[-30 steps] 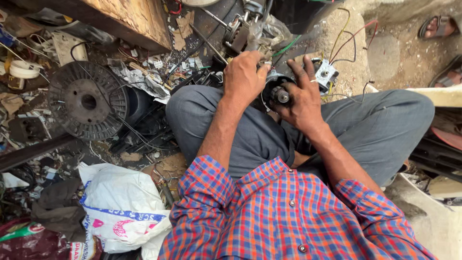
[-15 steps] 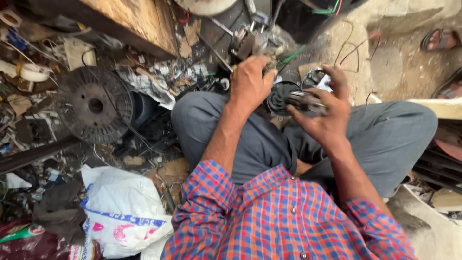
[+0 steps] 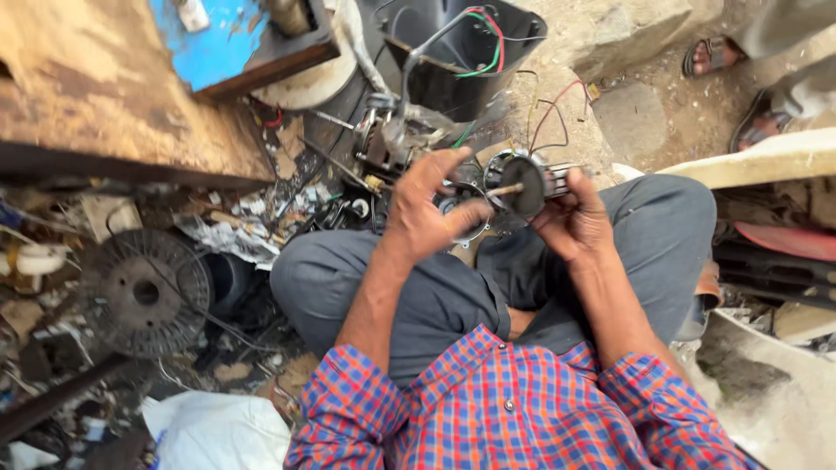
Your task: The person disassembles a small electric motor, removes the rotor, and uses a screwdriver to clean the inside of the stator housing. The person then reassembles the motor components.
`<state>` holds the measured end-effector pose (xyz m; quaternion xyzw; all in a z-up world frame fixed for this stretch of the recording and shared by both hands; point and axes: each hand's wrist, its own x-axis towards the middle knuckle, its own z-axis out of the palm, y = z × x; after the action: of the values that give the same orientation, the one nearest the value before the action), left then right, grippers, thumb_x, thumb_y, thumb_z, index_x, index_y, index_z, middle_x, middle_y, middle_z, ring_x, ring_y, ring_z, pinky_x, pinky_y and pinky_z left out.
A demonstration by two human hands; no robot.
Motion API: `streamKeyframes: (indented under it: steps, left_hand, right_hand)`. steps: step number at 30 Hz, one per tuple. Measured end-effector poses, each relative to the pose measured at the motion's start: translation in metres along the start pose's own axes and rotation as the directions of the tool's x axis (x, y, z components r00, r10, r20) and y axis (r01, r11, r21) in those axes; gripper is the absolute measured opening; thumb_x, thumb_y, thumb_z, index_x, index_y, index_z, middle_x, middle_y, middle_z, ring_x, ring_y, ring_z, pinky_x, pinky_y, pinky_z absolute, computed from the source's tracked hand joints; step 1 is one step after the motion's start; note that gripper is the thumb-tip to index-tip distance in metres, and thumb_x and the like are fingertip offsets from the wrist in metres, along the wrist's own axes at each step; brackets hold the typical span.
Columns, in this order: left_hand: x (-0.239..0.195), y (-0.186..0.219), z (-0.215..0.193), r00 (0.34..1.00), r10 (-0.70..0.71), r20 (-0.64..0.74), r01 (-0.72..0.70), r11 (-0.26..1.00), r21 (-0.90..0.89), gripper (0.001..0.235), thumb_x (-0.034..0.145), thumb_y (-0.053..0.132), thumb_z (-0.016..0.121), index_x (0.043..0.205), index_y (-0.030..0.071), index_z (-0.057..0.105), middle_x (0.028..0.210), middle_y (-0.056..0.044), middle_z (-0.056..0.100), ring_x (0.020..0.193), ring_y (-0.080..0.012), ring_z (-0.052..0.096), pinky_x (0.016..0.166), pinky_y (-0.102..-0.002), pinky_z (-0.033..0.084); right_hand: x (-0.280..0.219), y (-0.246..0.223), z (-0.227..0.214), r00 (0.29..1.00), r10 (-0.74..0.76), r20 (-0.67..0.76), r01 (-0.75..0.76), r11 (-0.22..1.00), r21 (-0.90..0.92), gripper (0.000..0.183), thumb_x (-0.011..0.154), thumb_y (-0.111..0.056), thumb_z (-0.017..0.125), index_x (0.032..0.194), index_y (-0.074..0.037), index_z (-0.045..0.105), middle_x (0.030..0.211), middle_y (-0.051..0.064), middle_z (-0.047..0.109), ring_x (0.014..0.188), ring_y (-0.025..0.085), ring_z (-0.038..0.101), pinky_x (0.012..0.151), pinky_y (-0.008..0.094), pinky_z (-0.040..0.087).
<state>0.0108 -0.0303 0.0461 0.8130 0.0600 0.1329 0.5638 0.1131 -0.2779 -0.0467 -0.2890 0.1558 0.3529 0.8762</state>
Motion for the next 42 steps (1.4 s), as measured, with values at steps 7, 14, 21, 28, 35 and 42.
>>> streamKeyframes:
  steps: [7, 14, 21, 28, 35, 42]
  left_hand:
    - [-0.001, 0.011, 0.027, 0.952, 0.290, 0.094, -0.299, 0.949, 0.098, 0.100, 0.062, 0.034, 0.098, 0.145, 0.006, 0.050, 0.141, -0.019, 0.057, 0.129, -0.0381, 0.061, 0.109, -0.043, 0.053]
    - [-0.003, 0.003, 0.029, 0.977, 0.206, 0.047, -0.208, 0.977, 0.045, 0.078, 0.073, 0.018, 0.094, 0.140, 0.007, 0.055, 0.133, -0.016, 0.064, 0.123, -0.0325, 0.068, 0.105, -0.038, 0.058]
    - [-0.003, 0.013, 0.022, 0.984, 0.176, -0.016, -0.177, 0.979, -0.103, 0.094, 0.059, 0.025, 0.095, 0.139, 0.003, 0.050, 0.132, -0.016, 0.060, 0.118, -0.0271, 0.064, 0.101, -0.038, 0.055]
    - [-0.003, 0.002, 0.011, 0.996, 0.057, -0.070, -0.068, 0.985, -0.161, 0.035, 0.087, 0.000, 0.083, 0.119, 0.004, 0.070, 0.114, -0.010, 0.070, 0.096, -0.0153, 0.072, 0.084, -0.027, 0.062]
    - [0.000, 0.002, 0.020, 0.987, 0.153, -0.049, -0.156, 0.986, -0.059, 0.023, 0.083, -0.003, 0.079, 0.104, 0.005, 0.071, 0.100, -0.008, 0.073, 0.090, -0.0154, 0.073, 0.078, -0.028, 0.058]
    - [0.001, 0.001, 0.022, 0.989, 0.148, -0.030, -0.150, 0.986, -0.075, 0.022, 0.083, -0.002, 0.080, 0.103, 0.006, 0.073, 0.100, -0.007, 0.073, 0.091, -0.0155, 0.072, 0.080, -0.027, 0.058]
  right_hand:
    - [-0.006, 0.005, 0.017, 0.993, -0.008, 0.116, 0.027, 0.987, -0.159, 0.044, 0.087, -0.019, 0.085, 0.123, -0.002, 0.066, 0.109, 0.008, 0.074, 0.099, 0.021, 0.070, 0.091, 0.038, 0.055]
    - [-0.007, 0.006, 0.031, 0.975, 0.009, 0.220, 0.048, 0.967, -0.251, 0.055, 0.087, -0.023, 0.085, 0.132, -0.001, 0.062, 0.120, 0.010, 0.072, 0.107, 0.021, 0.071, 0.096, 0.040, 0.057]
    - [-0.006, 0.006, 0.022, 0.965, -0.064, 0.254, 0.113, 0.977, -0.181, 0.050, 0.092, -0.021, 0.082, 0.132, 0.001, 0.062, 0.118, 0.014, 0.072, 0.106, 0.026, 0.073, 0.095, 0.046, 0.060]
    - [-0.004, -0.006, 0.014, 0.974, -0.119, 0.194, 0.148, 0.979, -0.140, 0.042, 0.094, -0.019, 0.081, 0.127, 0.003, 0.066, 0.118, 0.016, 0.074, 0.108, 0.027, 0.073, 0.093, 0.043, 0.061]
    - [-0.009, -0.002, 0.025, 0.970, -0.096, 0.223, 0.134, 0.977, -0.165, 0.044, 0.092, -0.017, 0.081, 0.128, 0.003, 0.065, 0.116, 0.015, 0.073, 0.106, 0.026, 0.073, 0.093, 0.044, 0.062]
    - [-0.009, 0.000, 0.025, 0.971, -0.080, 0.226, 0.116, 0.982, -0.150, 0.045, 0.093, -0.017, 0.082, 0.129, 0.003, 0.064, 0.115, 0.015, 0.073, 0.104, 0.027, 0.074, 0.091, 0.043, 0.062]
